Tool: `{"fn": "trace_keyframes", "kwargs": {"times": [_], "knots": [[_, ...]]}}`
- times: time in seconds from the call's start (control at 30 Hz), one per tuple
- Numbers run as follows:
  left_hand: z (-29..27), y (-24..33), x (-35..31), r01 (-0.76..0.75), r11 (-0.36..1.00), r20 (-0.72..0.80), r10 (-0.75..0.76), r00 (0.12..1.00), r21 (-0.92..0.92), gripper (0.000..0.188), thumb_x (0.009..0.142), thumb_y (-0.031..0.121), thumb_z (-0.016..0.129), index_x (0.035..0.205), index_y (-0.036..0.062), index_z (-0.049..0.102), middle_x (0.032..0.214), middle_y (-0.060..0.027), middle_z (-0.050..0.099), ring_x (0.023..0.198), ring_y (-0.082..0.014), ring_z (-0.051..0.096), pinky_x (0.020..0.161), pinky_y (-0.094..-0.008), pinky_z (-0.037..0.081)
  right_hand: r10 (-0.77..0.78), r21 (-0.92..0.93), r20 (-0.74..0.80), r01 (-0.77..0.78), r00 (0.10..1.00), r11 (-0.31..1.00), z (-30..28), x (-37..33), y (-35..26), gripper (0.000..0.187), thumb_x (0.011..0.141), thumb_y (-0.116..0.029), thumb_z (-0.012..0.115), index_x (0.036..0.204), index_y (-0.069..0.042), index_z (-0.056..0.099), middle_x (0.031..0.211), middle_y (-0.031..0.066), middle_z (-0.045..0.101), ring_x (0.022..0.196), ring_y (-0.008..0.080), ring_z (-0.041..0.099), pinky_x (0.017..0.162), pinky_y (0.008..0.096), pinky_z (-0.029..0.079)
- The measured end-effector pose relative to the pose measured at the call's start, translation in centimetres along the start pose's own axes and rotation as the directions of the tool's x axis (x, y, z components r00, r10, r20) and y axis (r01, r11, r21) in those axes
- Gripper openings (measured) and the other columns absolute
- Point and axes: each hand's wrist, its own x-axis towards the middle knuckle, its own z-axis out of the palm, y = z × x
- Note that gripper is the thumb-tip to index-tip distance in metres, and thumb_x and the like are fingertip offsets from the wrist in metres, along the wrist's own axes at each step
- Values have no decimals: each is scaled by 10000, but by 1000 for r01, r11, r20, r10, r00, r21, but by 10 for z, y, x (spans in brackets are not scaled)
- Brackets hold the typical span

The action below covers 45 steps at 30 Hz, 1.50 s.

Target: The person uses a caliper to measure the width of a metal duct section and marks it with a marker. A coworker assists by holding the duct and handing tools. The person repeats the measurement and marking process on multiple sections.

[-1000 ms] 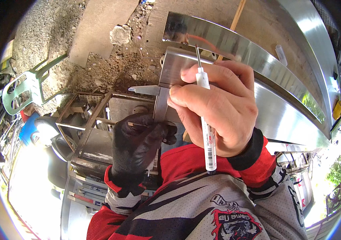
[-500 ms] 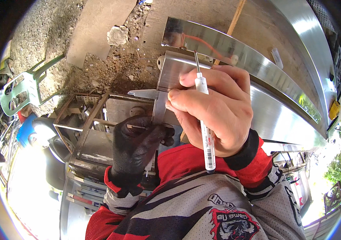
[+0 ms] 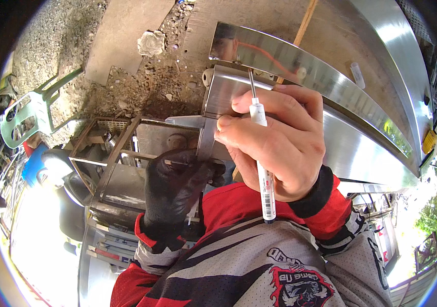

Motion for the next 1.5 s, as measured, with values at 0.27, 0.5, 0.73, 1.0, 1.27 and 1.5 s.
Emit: {"fn": "trace_keyframes", "kwargs": {"times": [0.27,0.5,0.73,1.0,1.27,1.5], "knots": [[5,7,-1,-10,999,-44,12,999,39,89,913,14,662,915,-54,720,759,-83,716,686,-117,664,660,-262,534,14,-10,7,-14,1000,1000,-1,-2,0,329,658,-32,845,918,-160,690,841,-38,717,876,169,683,831,385,478],[6,-4,1,-79,996,-47,76,996,-51,104,916,14,662,949,-74,707,775,-93,715,694,-129,674,660,-273,546,-14,5,-32,14,999,1000,2,-2,2,332,641,-39,857,905,-147,688,863,-30,718,859,175,684,833,376,475],[7,-1,-3,-55,998,-56,54,997,-27,185,953,61,626,1007,-107,684,885,-156,714,741,-193,681,708,-330,564,3,-26,34,-2,999,1000,-4,-3,0,327,649,-37,870,915,-117,698,882,14,737,888,214,692,864,381,477],[6,-2,-2,-96,995,-36,97,995,16,186,958,48,586,1007,-106,676,889,-158,714,743,-207,684,713,-343,565,13,45,-30,-12,999,999,-1,-3,3,305,667,11,750,938,-113,686,865,6,723,858,213,695,849,384,471],[11,1,-3,-106,993,-74,111,991,60,210,964,91,608,1020,-101,673,892,-169,718,752,-214,687,730,-359,568,66,145,31,-69,997,987,-10,-8,3,435,690,119,557,1089,-51,593,924,82,755,997,303,707,1002,492,416],[13,1,-2,-65,994,-108,54,993,-93,160,910,46,689,1019,-70,706,863,-104,732,713,-124,667,663,-269,540,47,183,-16,-44,999,982,-9,-8,7,349,791,42,593,1129,-35,628,917,102,738,933,262,701,926,435,470]]}}
